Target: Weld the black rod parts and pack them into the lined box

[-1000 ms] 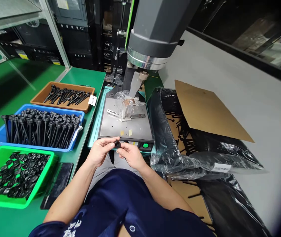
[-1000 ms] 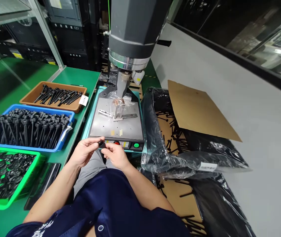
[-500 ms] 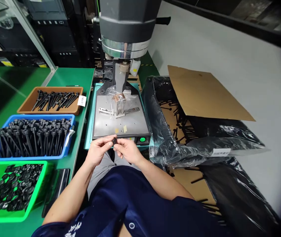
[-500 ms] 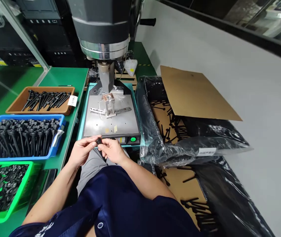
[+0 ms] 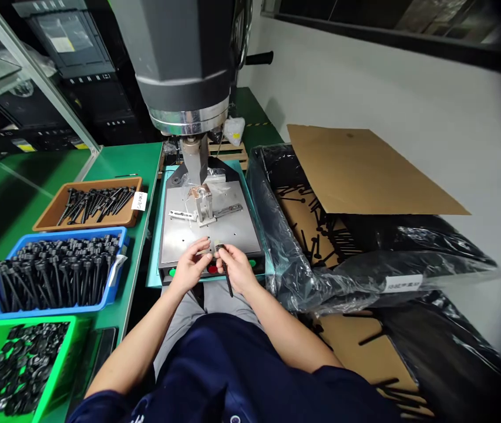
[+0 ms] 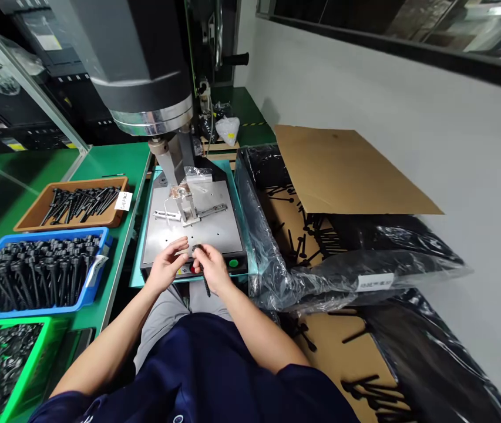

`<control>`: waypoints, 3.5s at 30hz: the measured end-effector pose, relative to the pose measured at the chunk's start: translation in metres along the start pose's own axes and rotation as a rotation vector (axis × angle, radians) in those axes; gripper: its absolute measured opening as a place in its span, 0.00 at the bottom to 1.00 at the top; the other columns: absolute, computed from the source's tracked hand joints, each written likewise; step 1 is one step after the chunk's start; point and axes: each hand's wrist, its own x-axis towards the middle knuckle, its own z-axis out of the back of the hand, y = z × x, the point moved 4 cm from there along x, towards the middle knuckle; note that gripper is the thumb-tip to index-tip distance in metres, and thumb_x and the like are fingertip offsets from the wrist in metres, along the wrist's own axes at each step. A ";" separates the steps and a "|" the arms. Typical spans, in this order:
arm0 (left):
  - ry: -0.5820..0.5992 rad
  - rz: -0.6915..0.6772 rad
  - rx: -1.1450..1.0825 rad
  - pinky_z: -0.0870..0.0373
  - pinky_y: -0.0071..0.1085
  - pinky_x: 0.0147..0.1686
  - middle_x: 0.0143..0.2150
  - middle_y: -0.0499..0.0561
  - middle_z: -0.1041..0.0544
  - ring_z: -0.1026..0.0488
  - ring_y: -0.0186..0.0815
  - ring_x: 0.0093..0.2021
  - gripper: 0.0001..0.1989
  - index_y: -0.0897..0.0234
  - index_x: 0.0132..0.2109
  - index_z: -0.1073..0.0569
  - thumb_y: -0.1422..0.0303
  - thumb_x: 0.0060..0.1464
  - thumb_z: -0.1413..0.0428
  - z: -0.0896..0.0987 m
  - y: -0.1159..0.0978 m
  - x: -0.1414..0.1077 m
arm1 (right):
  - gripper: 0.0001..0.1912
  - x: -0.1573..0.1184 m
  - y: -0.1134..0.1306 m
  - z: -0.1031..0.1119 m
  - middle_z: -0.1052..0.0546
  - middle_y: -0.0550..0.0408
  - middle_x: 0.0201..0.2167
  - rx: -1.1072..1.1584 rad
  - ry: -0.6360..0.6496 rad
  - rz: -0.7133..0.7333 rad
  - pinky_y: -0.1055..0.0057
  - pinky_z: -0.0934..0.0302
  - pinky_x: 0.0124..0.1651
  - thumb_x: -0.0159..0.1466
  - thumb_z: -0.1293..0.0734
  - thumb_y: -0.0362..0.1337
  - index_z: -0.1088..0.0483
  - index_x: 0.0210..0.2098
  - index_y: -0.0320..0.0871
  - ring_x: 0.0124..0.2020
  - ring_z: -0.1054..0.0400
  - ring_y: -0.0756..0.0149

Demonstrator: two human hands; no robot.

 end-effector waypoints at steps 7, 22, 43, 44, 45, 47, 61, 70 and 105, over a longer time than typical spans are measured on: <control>-0.070 0.041 0.018 0.29 0.42 0.50 0.67 0.60 0.39 0.34 0.48 0.60 0.33 0.55 0.62 0.32 0.64 0.47 0.35 -0.023 0.020 0.065 | 0.20 0.008 0.018 0.028 0.27 0.58 0.29 0.092 -0.126 0.025 0.76 0.41 0.25 0.53 0.26 0.50 0.29 0.36 0.43 0.24 0.37 0.74; -0.361 -0.111 -0.296 0.31 0.43 0.54 0.53 0.57 0.24 0.23 0.42 0.50 0.21 0.61 0.52 0.28 0.60 0.51 0.37 -0.015 -0.022 0.073 | 0.24 0.067 0.016 0.018 0.24 0.59 0.26 0.289 0.038 -0.157 0.66 0.32 0.35 0.45 0.21 0.44 0.32 0.36 0.44 0.27 0.30 0.68; -0.383 -0.090 -0.433 0.25 0.40 0.45 0.54 0.59 0.26 0.20 0.43 0.41 0.24 0.64 0.49 0.27 0.63 0.45 0.33 0.010 -0.057 0.083 | 0.14 0.165 0.064 -0.041 0.27 0.50 0.47 -0.264 -0.137 0.561 0.64 0.42 0.60 0.52 0.26 0.38 0.24 0.38 0.45 0.52 0.34 0.60; -0.382 -0.090 -0.440 0.25 0.40 0.45 0.54 0.59 0.26 0.20 0.43 0.41 0.24 0.64 0.49 0.27 0.63 0.45 0.33 0.010 -0.056 0.083 | 0.14 0.169 0.064 -0.043 0.27 0.50 0.47 -0.265 -0.154 0.549 0.63 0.42 0.60 0.51 0.26 0.38 0.24 0.38 0.44 0.52 0.34 0.60; -0.381 -0.091 -0.449 0.25 0.40 0.45 0.53 0.59 0.26 0.20 0.43 0.41 0.24 0.64 0.49 0.27 0.63 0.44 0.33 0.010 -0.056 0.084 | 0.14 0.172 0.064 -0.044 0.27 0.51 0.47 -0.270 -0.168 0.525 0.63 0.42 0.60 0.51 0.26 0.37 0.24 0.37 0.44 0.51 0.33 0.60; -0.381 -0.091 -0.464 0.25 0.41 0.45 0.53 0.59 0.25 0.20 0.43 0.41 0.24 0.64 0.49 0.26 0.63 0.44 0.32 0.011 -0.055 0.085 | 0.15 0.179 0.063 -0.045 0.26 0.51 0.45 -0.279 -0.157 0.459 0.62 0.40 0.58 0.50 0.27 0.37 0.25 0.37 0.44 0.49 0.33 0.60; -0.399 -0.061 -0.386 0.24 0.41 0.46 0.52 0.58 0.25 0.20 0.41 0.40 0.25 0.63 0.51 0.26 0.61 0.45 0.34 0.022 -0.035 0.090 | 0.14 0.183 0.055 -0.020 0.21 0.54 0.47 -0.010 -0.140 0.278 0.63 0.40 0.57 0.52 0.33 0.40 0.23 0.38 0.46 0.53 0.31 0.60; -0.401 -0.061 -0.353 0.24 0.42 0.44 0.54 0.59 0.27 0.20 0.41 0.40 0.24 0.63 0.50 0.26 0.61 0.46 0.34 0.029 -0.025 0.089 | 0.11 0.183 0.058 -0.008 0.19 0.53 0.34 0.147 -0.219 0.121 0.66 0.36 0.45 0.55 0.35 0.45 0.30 0.32 0.45 0.43 0.26 0.61; -0.506 0.078 0.718 0.30 0.45 0.51 0.59 0.59 0.32 0.33 0.50 0.58 0.36 0.59 0.65 0.38 0.50 0.53 0.43 0.113 0.108 -0.067 | 0.39 -0.006 -0.059 0.174 0.39 0.38 0.65 -1.137 -0.438 0.331 0.48 0.45 0.63 0.64 0.37 0.51 0.49 0.68 0.40 0.65 0.44 0.46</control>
